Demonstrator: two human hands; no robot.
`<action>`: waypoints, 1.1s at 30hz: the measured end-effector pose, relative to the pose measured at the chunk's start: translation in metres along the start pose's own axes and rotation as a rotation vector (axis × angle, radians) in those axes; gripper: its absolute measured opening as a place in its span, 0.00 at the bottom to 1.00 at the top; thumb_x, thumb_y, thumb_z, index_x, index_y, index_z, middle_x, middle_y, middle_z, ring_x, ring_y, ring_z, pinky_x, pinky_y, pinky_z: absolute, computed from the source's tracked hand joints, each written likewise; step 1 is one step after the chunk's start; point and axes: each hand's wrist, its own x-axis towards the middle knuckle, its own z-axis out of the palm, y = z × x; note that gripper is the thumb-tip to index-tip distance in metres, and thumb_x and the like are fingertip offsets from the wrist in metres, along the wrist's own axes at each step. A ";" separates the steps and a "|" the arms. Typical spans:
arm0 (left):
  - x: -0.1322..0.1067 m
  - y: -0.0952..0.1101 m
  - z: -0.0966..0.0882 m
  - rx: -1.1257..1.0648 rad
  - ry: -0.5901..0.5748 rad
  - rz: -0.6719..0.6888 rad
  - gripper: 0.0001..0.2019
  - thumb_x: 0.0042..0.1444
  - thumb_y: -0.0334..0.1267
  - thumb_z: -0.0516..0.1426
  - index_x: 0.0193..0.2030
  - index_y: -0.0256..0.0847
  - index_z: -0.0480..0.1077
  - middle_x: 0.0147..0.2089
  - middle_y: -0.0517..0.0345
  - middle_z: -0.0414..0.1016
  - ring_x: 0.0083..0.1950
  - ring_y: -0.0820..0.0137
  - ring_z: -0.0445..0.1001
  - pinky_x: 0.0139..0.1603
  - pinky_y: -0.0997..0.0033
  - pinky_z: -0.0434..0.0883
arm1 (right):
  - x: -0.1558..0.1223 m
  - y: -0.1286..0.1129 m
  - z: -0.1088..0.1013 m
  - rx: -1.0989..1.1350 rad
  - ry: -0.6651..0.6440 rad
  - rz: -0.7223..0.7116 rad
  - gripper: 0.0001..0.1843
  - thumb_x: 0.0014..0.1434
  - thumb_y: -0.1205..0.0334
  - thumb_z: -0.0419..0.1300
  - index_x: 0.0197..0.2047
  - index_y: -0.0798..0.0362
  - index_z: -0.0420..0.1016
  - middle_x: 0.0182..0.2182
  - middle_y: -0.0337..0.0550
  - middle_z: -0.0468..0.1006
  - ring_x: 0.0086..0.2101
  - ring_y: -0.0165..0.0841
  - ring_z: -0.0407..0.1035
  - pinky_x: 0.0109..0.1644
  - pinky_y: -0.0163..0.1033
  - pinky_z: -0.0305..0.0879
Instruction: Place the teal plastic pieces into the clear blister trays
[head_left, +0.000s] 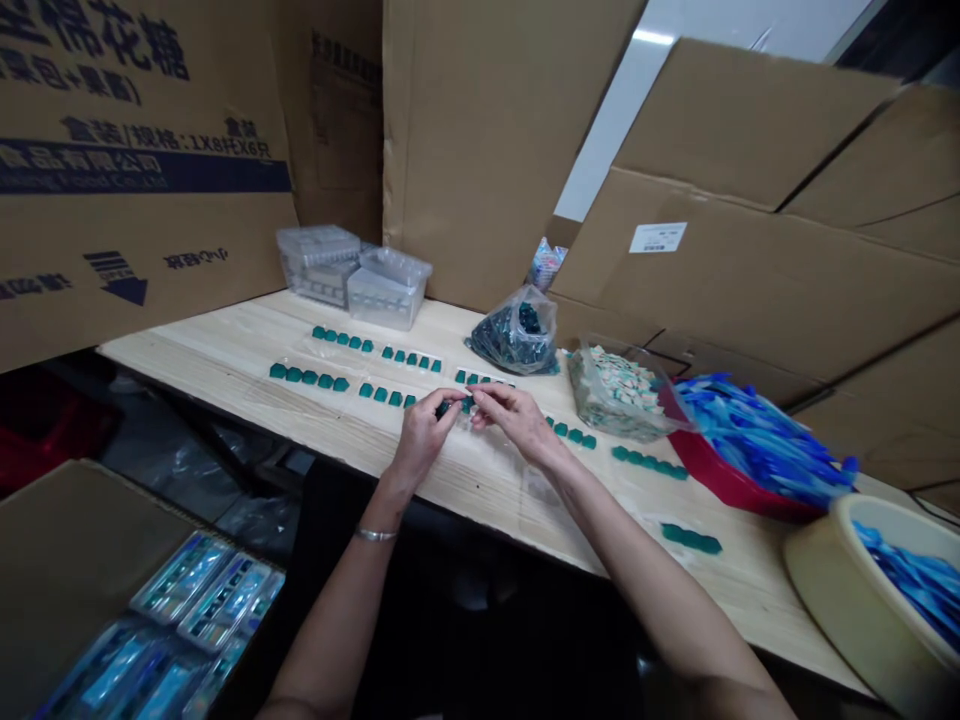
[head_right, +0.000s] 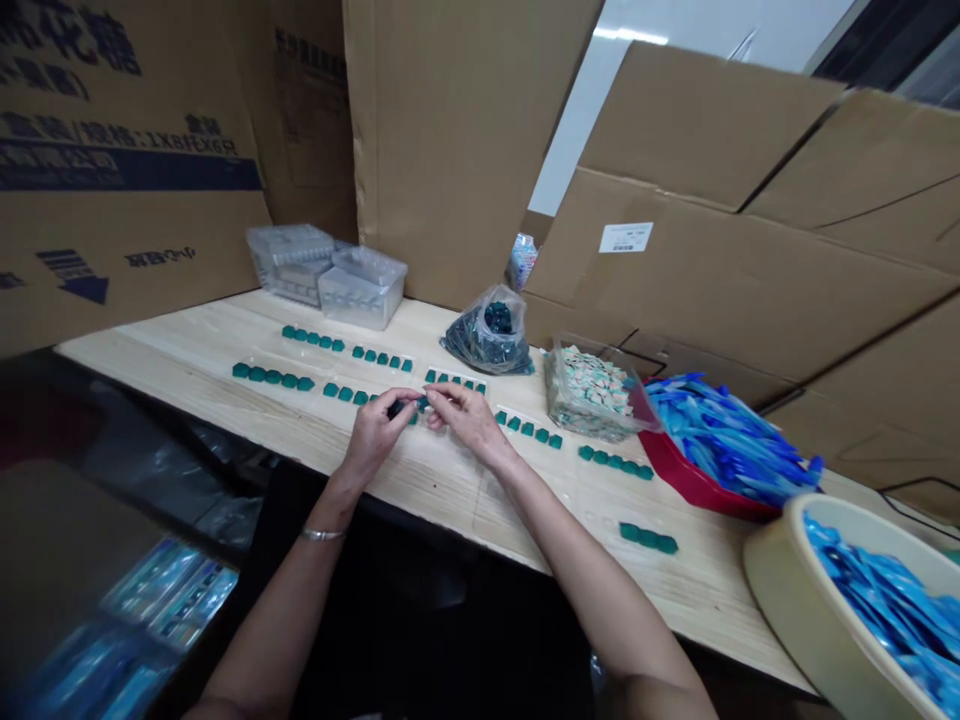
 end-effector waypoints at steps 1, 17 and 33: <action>0.000 0.000 0.002 0.006 0.005 0.002 0.07 0.54 0.33 0.54 0.39 0.40 0.71 0.38 0.56 0.76 0.39 0.71 0.74 0.43 0.72 0.68 | 0.001 0.001 -0.001 0.074 -0.010 0.031 0.17 0.53 0.52 0.59 0.41 0.55 0.75 0.25 0.40 0.75 0.26 0.30 0.70 0.34 0.38 0.69; 0.009 -0.017 -0.035 0.049 0.053 -0.198 0.08 0.50 0.41 0.57 0.32 0.38 0.72 0.34 0.56 0.76 0.38 0.69 0.73 0.44 0.70 0.66 | 0.006 0.034 -0.003 -0.599 -0.055 -0.433 0.08 0.56 0.68 0.56 0.37 0.54 0.76 0.35 0.47 0.78 0.38 0.35 0.72 0.44 0.41 0.67; 0.007 -0.019 -0.019 -0.361 0.032 -0.429 0.12 0.50 0.44 0.57 0.34 0.36 0.70 0.29 0.58 0.74 0.18 0.81 0.59 0.19 0.78 0.57 | 0.019 0.051 0.010 -0.807 -0.207 -0.520 0.12 0.59 0.69 0.53 0.29 0.54 0.76 0.29 0.46 0.77 0.34 0.34 0.69 0.41 0.39 0.64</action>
